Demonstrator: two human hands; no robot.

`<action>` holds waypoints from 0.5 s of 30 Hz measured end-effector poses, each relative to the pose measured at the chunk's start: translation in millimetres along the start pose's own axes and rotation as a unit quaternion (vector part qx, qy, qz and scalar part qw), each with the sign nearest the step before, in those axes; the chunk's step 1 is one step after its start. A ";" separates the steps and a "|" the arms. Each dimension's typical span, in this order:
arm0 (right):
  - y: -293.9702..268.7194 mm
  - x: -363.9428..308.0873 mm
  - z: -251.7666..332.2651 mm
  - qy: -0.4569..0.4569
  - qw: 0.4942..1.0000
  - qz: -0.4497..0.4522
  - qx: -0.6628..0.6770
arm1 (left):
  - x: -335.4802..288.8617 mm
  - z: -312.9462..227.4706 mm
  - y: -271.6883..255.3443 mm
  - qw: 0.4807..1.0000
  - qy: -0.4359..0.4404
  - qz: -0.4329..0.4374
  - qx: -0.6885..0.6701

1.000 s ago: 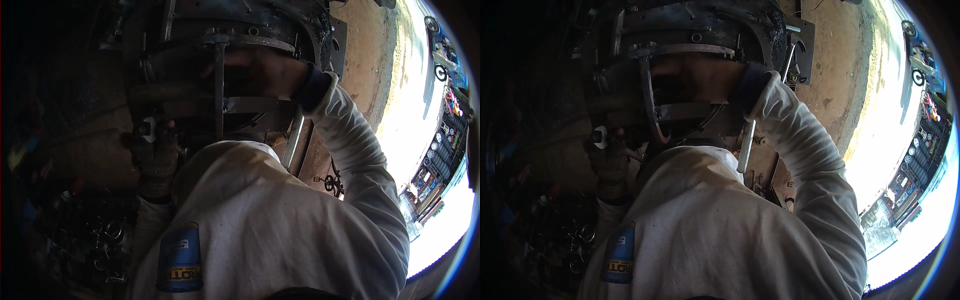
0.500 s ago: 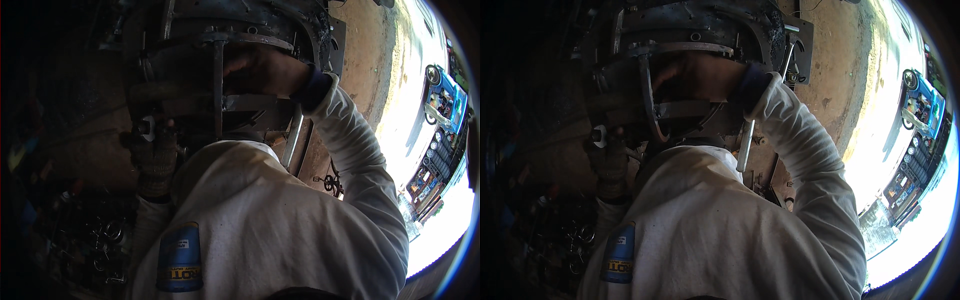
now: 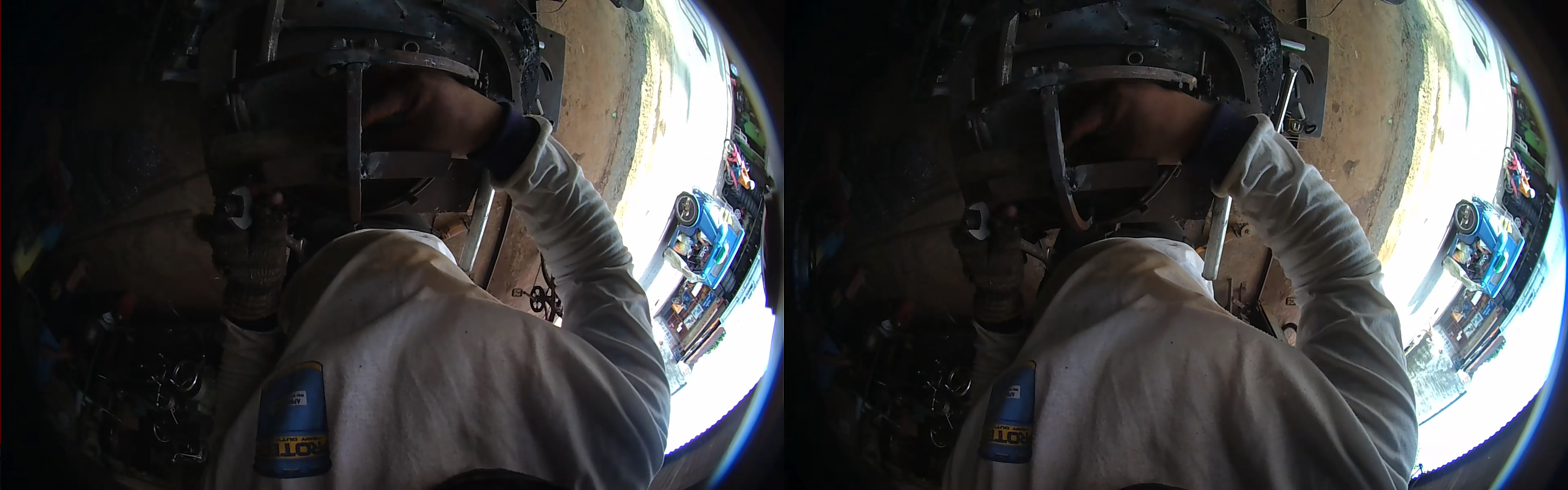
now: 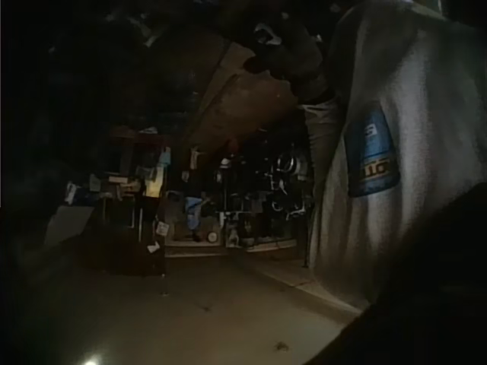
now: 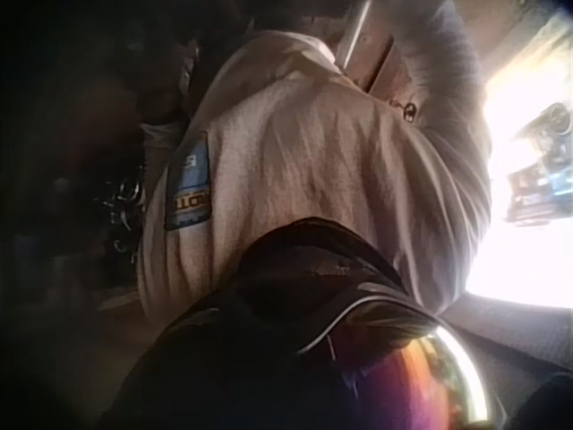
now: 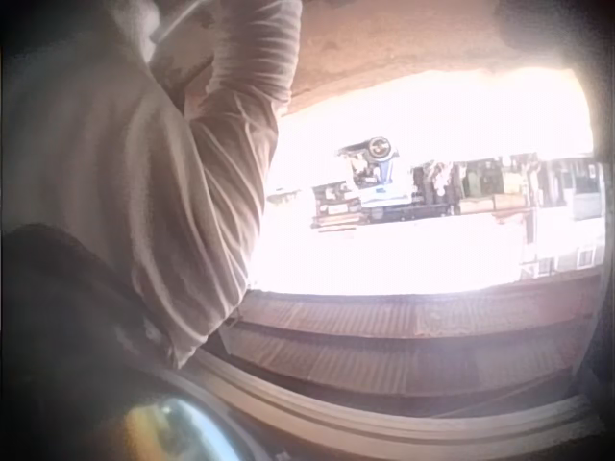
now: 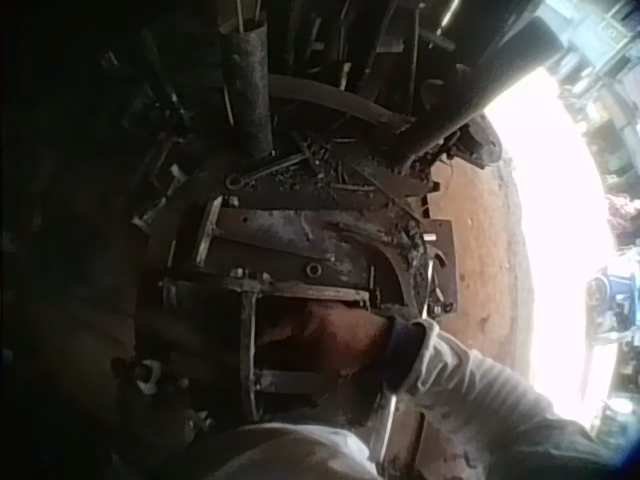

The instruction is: The person tightens bolts on a metal frame assembly using a wrench and a hammer. The person uses a wrench to turn bolts on a circular metal structure, occasionally striking the assembly with a hammer to adjust the fit, and then uses a smaller hand tool to adjust a fastener.

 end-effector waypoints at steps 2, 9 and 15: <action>4.5 -1.0 -7.0 0.037 0.998 0.017 0.056 | 1.5 -2.2 2.6 0.998 -0.015 0.006 -0.057; 1.9 -2.3 -9.2 0.073 0.996 0.004 0.045 | 5.2 -12.7 20.3 0.941 -0.096 0.063 -0.318; -5.3 -7.0 -8.7 0.098 0.995 0.032 0.010 | -3.3 -29.5 45.5 0.835 -0.167 0.137 -0.506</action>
Point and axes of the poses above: each hand's wrist, its own x-axis towards the middle knuckle, its own y-axis out of the palm, z = x × y, the point moved 8 cm from there along x, towards the middle knuckle, and after that the axes turned 3 degrees about -z, right-handed, at the moved point
